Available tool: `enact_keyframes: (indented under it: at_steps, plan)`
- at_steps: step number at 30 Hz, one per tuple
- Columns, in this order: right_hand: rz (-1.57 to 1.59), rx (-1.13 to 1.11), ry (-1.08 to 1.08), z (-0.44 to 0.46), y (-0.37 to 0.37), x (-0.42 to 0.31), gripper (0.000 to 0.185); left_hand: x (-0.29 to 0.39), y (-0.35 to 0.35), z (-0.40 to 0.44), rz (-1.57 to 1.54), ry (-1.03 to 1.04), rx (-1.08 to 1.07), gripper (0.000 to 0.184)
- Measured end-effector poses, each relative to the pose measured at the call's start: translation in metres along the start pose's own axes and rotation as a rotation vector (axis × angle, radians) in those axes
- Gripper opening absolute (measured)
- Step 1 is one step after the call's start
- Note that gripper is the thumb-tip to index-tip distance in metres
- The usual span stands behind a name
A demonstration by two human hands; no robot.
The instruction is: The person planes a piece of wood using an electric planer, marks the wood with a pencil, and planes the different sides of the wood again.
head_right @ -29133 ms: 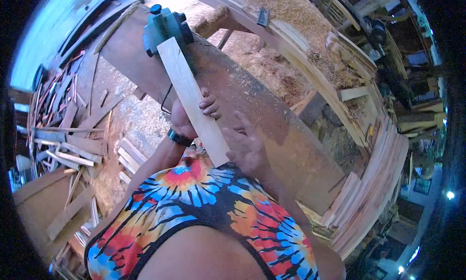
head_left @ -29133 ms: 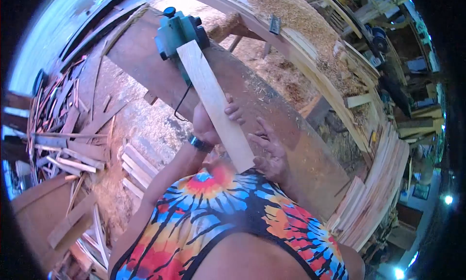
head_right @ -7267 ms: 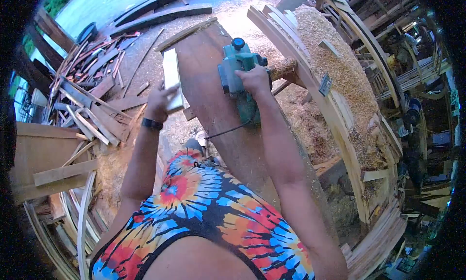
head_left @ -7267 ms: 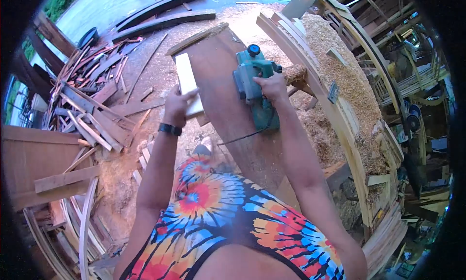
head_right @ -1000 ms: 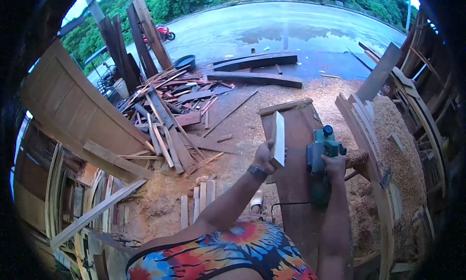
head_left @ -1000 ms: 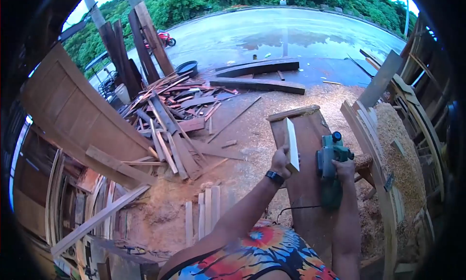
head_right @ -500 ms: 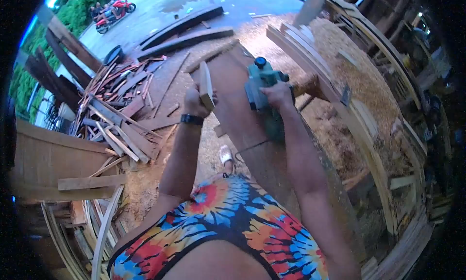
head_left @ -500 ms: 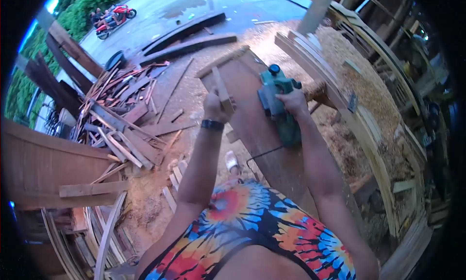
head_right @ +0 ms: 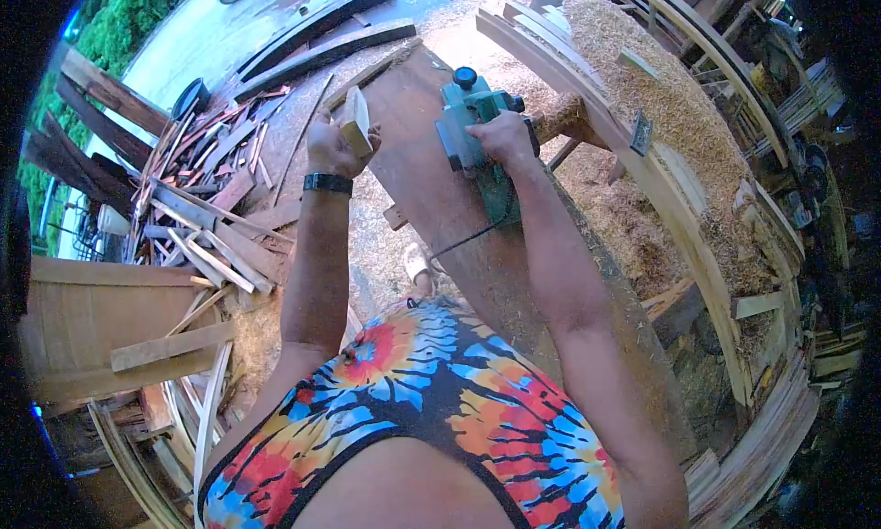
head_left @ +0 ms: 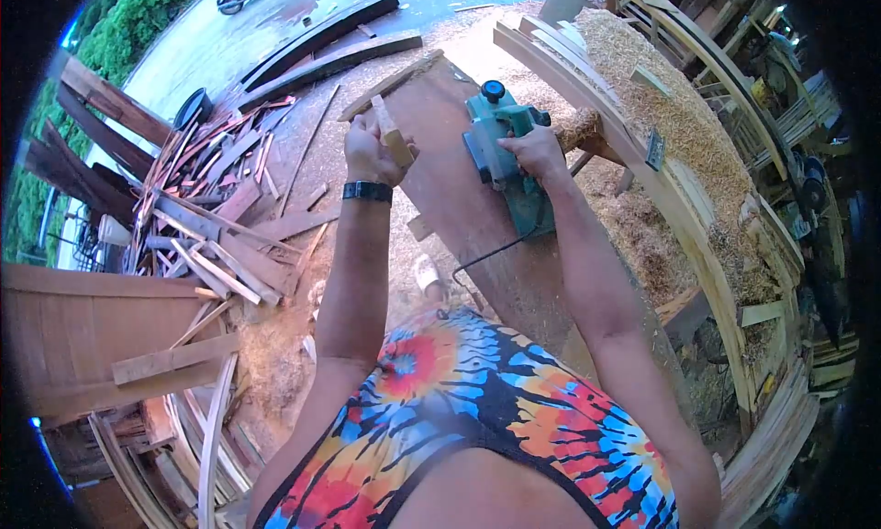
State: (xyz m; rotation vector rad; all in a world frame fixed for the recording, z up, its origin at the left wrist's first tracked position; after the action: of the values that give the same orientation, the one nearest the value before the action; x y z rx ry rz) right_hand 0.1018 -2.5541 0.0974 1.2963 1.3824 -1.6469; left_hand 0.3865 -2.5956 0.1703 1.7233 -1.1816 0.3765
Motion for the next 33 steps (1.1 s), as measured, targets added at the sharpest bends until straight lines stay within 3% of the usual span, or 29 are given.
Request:
enact_keyframes:
  at_steps: [2, 5, 7, 10, 12, 14, 16, 17, 19, 20, 21, 22, 24, 29, 33]
  plan:
    - [-0.07, -0.011, 0.04, 0.0, -0.002, -0.003, 0.044, 0.0, 0.002, 0.0, 0.003, -0.006, 0.014, 0.058]
    - [-0.114, -0.043, 0.073, -0.003, -0.004, -0.011, 0.042, -0.003, 0.002, -0.005, 0.044, 0.031, 0.005, 0.056]
    - [0.035, -0.016, 0.024, -0.016, -0.005, -0.024, 0.033, -0.013, -0.003, -0.007, 0.1, 0.135, -0.067, 0.062]
    - [0.074, -0.004, -0.009, -0.021, -0.006, -0.032, 0.035, -0.044, -0.027, 0.014, 0.329, -0.023, -0.052, 0.048]
    - [0.098, -0.029, 0.004, -0.02, -0.008, -0.029, 0.039, -0.084, -0.058, 0.043, 0.506, 0.067, -0.049, 0.036]
    - [0.183, -0.08, 0.031, -0.017, -0.008, -0.021, 0.04, -0.105, -0.042, 0.017, 0.691, 0.286, 0.245, 0.037]
    - [0.311, -0.128, 0.024, -0.019, -0.009, -0.018, 0.042, -0.133, -0.064, 0.032, 0.953, 0.471, 0.273, 0.056]
    - [0.361, -0.151, 0.027, -0.024, -0.01, -0.023, 0.042, -0.144, -0.069, 0.042, 1.267, 0.574, 0.474, 0.083]
    - [0.321, -0.224, 0.149, -0.019, -0.015, -0.021, 0.039, -0.152, -0.064, 0.037, 1.096, 0.5, 0.377, 0.094]
    - [0.413, -0.253, 0.102, -0.017, -0.015, -0.02, 0.039, -0.154, -0.061, 0.037, 1.015, 0.462, 0.327, 0.1]
    - [0.507, -0.277, 0.06, -0.022, -0.016, -0.023, 0.038, -0.155, -0.057, 0.04, 1.135, 0.616, 0.383, 0.098]
    - [0.601, -0.298, 0.022, -0.028, -0.016, -0.025, 0.037, -0.153, -0.057, 0.044, 1.101, 0.63, 0.381, 0.097]
    - [0.483, -0.223, 0.095, -0.028, -0.015, -0.025, 0.036, -0.147, -0.052, 0.056, 1.025, 0.649, 0.376, 0.095]
    - [0.32, -0.137, 0.168, -0.077, 0.002, -0.046, 0.032, -0.131, -0.069, 0.118, 1.32, 0.625, 0.499, 0.075]
    - [0.318, -0.105, 0.29, -0.149, 0.002, -0.082, 0.029, -0.083, -0.084, 0.133, 1.444, 0.678, 0.499, 0.075]
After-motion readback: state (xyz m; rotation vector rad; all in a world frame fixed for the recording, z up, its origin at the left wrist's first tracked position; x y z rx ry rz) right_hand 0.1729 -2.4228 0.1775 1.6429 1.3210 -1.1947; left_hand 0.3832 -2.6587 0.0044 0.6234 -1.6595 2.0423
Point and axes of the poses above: each hand's wrist, its own z-axis towards the middle knuckle, its own y-axis out of the palm, x = y × z, the point moved 1 cm from there along z, towards the middle knuckle, and after that the axes turned 13 degrees about z, right-handed, at the moved point
